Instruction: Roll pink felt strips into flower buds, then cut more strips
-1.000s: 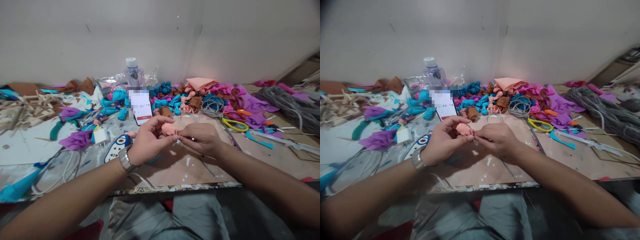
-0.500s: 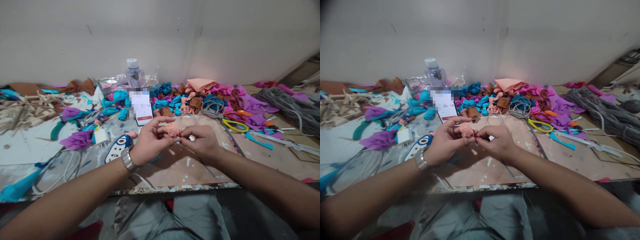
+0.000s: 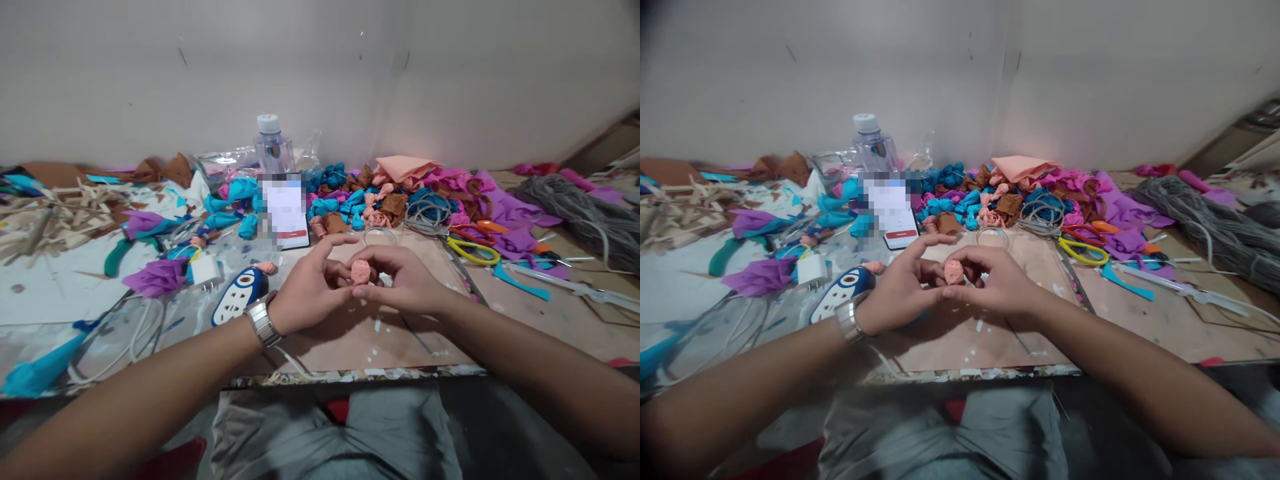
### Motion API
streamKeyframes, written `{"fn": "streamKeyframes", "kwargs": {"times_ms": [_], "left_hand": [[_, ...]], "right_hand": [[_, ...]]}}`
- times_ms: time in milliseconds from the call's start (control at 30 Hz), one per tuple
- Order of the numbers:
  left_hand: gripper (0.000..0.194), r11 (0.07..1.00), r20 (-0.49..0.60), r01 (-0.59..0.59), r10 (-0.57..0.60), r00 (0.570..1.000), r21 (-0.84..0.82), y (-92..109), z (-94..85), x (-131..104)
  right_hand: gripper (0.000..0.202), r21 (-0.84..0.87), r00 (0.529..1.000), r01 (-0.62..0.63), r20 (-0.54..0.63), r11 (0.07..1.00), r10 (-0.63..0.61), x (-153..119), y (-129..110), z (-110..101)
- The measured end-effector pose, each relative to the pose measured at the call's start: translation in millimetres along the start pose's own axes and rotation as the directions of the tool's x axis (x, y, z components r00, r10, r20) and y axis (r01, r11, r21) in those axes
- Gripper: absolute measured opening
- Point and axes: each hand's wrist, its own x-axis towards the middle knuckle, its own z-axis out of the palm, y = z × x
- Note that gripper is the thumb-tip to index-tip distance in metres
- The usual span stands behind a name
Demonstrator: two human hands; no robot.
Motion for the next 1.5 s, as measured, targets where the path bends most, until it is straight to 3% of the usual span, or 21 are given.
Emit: {"fn": "streamKeyframes", "kwargs": {"times_ms": [100, 200, 700, 900, 1100, 1233, 1500], "left_hand": [[0.068, 1.0, 0.005, 0.023, -0.023, 1.0, 0.011, -0.4, -0.4, 0.5], [0.067, 0.995, 0.022, 0.058, -0.057, 0.998, -0.081, 0.0, -0.7, 1.7], [0.051, 0.975, 0.085, 0.082, -0.065, 0.994, -0.209, -3.8, -1.3, 4.3], [0.047, 0.957, 0.101, 0.098, -0.073, 0.992, -0.274, -2.6, -0.6, 3.8], [0.039, 0.93, 0.109, 0.204, -0.178, 0.978, -0.307, 0.3, -0.9, 5.6], [0.033, 0.924, 0.135, 0.226, -0.192, 0.972, -0.31, 0.3, -2.1, 6.3], [0.025, 0.865, 0.139, 0.26, -0.221, 0.965, -0.429, -5.6, -5.9, 8.6]], "right_hand": [[0.028, 0.019, 0.998, -0.034, -0.045, 0.999, 0.034, -0.3, -0.9, 2.7], [0.029, 0.069, 0.995, -0.023, -0.098, 0.997, 0.029, 0.9, 0.2, 3.3], [0.029, 0.21, 0.987, -0.01, -0.153, 0.978, 0.043, 6.2, 1.6, 0.4], [0.03, 0.309, 0.988, -0.022, -0.137, 0.951, 0.067, 8.3, -1.6, -0.7], [0.03, 0.314, 0.985, -0.044, -0.145, 0.949, 0.093, 8.9, -5.8, 0.5], [0.032, 0.403, 0.991, -0.06, -0.083, 0.913, 0.102, 8.0, -5.6, 0.4], [0.038, 0.329, 0.998, -0.055, -0.01, 0.943, 0.061, 10.4, 2.8, -9.7]]}}
